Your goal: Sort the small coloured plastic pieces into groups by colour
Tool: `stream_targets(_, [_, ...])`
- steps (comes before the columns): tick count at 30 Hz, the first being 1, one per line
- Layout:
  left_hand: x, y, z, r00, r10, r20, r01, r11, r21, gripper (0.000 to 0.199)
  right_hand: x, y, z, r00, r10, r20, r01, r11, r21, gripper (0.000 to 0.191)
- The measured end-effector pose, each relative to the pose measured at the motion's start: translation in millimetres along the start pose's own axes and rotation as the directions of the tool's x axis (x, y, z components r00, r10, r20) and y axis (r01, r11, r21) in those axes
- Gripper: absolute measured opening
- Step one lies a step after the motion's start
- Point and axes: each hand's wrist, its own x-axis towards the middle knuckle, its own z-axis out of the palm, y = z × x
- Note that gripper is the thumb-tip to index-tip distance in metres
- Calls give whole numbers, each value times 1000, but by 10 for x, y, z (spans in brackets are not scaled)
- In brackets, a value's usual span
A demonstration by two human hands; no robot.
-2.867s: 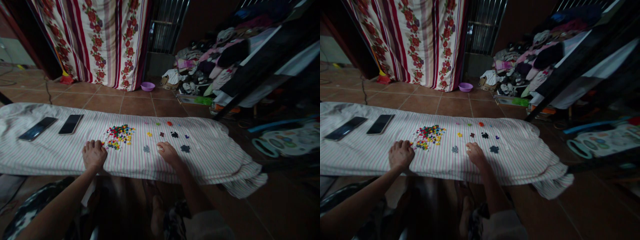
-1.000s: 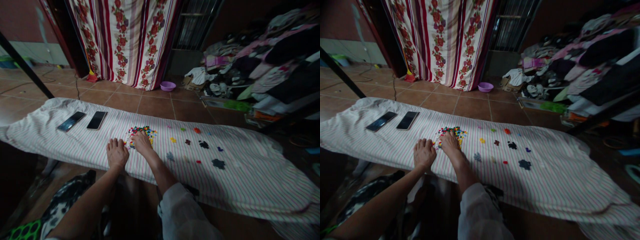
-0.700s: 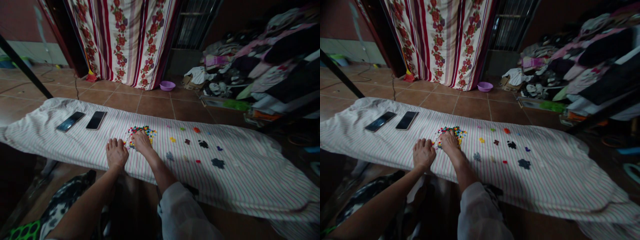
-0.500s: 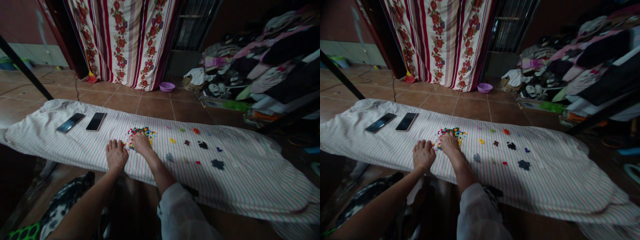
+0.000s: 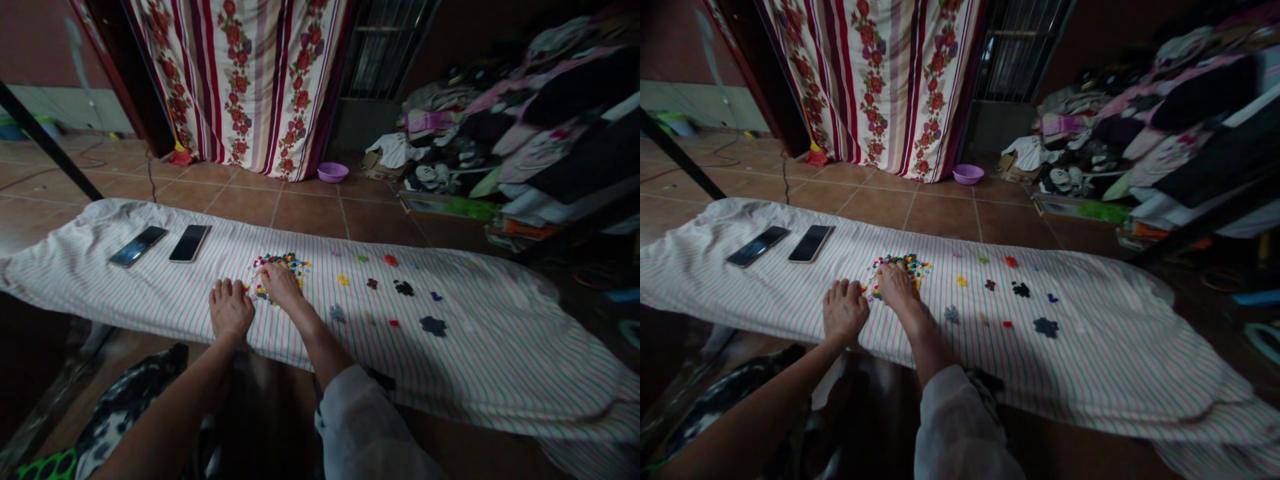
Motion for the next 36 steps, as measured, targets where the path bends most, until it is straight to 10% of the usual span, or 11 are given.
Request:
stream_targets(21, [-6,0,-78,1000,24,17,-24,1000,12,39,-477,397,-390,999,-48,-2,47,997,-58,24])
stream_targets(36, [3,7,-110,998,28,64,-31,998,51,37,-1224,1374,-1014,924,379,45,-370,919,-133,32])
